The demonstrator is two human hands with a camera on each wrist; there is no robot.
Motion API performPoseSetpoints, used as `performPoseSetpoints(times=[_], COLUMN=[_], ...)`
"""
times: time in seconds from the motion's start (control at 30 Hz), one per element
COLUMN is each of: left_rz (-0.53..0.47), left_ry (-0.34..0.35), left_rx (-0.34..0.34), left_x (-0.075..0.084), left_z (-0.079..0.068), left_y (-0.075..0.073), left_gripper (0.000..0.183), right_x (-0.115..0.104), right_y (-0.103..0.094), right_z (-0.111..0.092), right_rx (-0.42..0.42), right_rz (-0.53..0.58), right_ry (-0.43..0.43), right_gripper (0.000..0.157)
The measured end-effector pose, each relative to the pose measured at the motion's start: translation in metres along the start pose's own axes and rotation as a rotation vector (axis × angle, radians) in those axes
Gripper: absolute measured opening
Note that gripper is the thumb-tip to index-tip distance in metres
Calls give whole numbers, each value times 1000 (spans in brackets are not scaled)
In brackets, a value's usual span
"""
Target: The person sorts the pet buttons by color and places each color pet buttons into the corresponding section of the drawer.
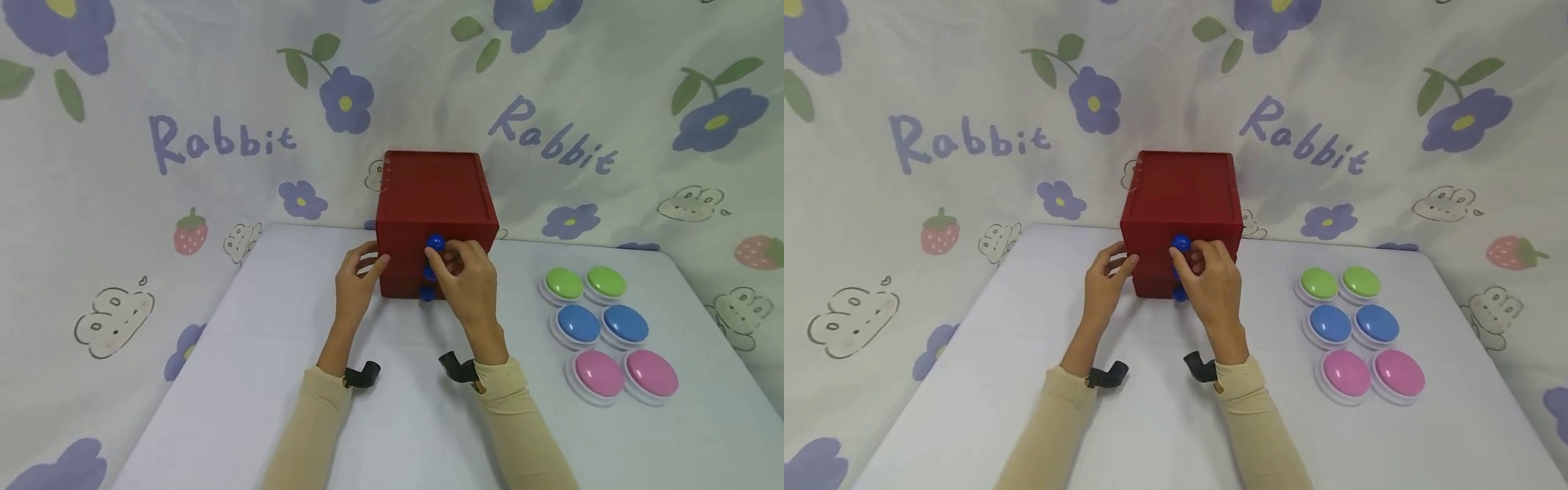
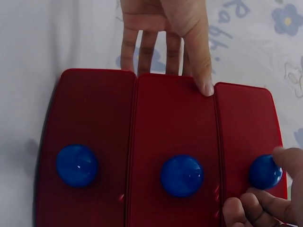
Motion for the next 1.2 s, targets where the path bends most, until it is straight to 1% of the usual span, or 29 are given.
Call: performPoseSetpoints(times=[0.3,0.47,0.63,0.83,1.03,1.1,1.13,1.2], left_rz=[9,14,-5,11,14,16,17,15], left_ry=[-1,-19,-14,-10,-25,-17,-19,-22], left_rx=[6,10,4,6,5,4,0,-6], left_x=[2,1,-1,2,-1,-3,2,1], left_z=[0,1,1,-1,-2,-1,-3,-2], left_y=[0,1,2,0,-2,-1,-1,-1], left_gripper=[45,45,45,44,46,47,46,46], right_x=[0,-1,-3,-8,-12,-13,-13,-14], right_y=[2,-1,-5,-9,-12,-13,-14,-16], right_z=[1,0,-4,-10,-14,-15,-15,-16], right_rx=[25,21,14,2,-8,-9,-10,-12], right_rz=[23,25,17,33,49,53,53,56], right_ry=[-14,-27,-42,-36,-39,-37,-35,-34], right_gripper=[29,28,27,27,26,25,25,26])
Point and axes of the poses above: each hand's wrist, its own z-axis towards the middle knuckle, its own y-axis out of the palm, x = y × z, the point moved 3 cm from there along z, towards the middle knuckle, and after that the axes turned 6 degrees about -y, right-handed, at the moved point
